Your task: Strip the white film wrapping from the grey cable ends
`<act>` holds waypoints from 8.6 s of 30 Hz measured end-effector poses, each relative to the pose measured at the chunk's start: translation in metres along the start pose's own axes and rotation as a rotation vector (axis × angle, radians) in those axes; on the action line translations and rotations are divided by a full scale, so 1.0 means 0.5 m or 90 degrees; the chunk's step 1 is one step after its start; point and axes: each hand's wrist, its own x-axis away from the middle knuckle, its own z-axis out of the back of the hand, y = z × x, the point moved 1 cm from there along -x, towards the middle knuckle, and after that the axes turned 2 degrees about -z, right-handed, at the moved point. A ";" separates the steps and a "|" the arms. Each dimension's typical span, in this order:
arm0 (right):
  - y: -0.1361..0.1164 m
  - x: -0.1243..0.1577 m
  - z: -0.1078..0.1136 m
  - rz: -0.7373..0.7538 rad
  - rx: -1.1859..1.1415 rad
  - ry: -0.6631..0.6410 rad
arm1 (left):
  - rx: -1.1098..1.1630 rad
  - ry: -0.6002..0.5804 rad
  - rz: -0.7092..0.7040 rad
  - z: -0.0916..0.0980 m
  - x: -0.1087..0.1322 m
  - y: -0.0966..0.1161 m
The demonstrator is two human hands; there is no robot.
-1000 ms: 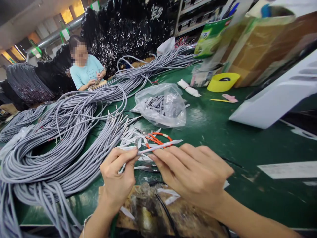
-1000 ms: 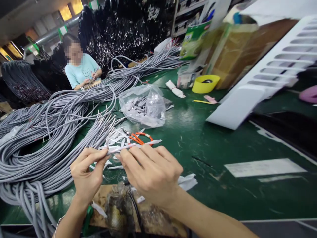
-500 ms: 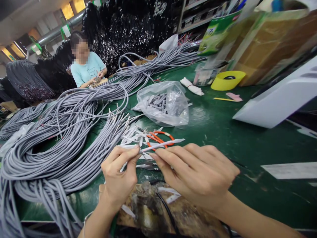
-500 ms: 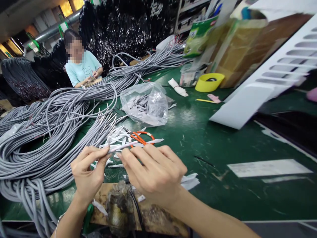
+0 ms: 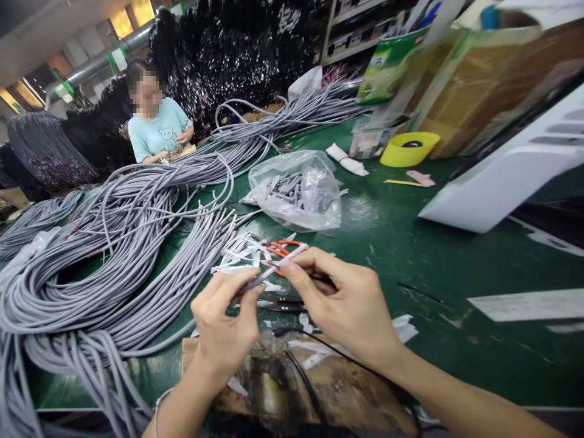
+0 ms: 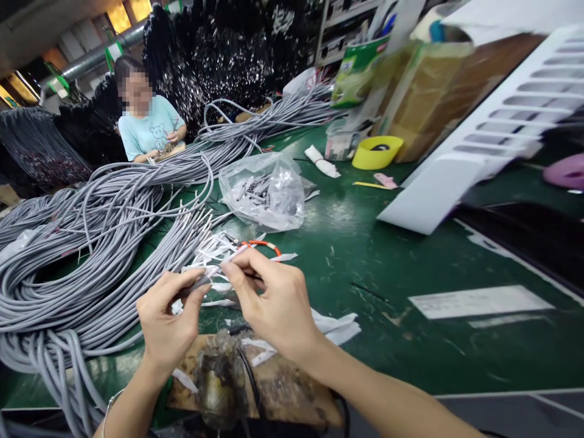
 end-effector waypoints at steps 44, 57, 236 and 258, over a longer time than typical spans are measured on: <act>-0.009 0.003 0.034 0.215 0.035 0.213 | 0.735 -0.164 0.489 0.001 -0.020 -0.025; -0.020 0.004 0.016 0.344 0.335 0.158 | 0.621 -0.168 0.422 -0.002 -0.011 -0.027; 0.003 -0.088 0.015 -0.042 -0.391 -0.268 | 0.215 -0.109 0.160 0.009 -0.023 0.002; 0.007 -0.041 -0.057 -0.125 -0.330 -0.455 | -0.184 0.002 -0.219 0.035 -0.019 0.009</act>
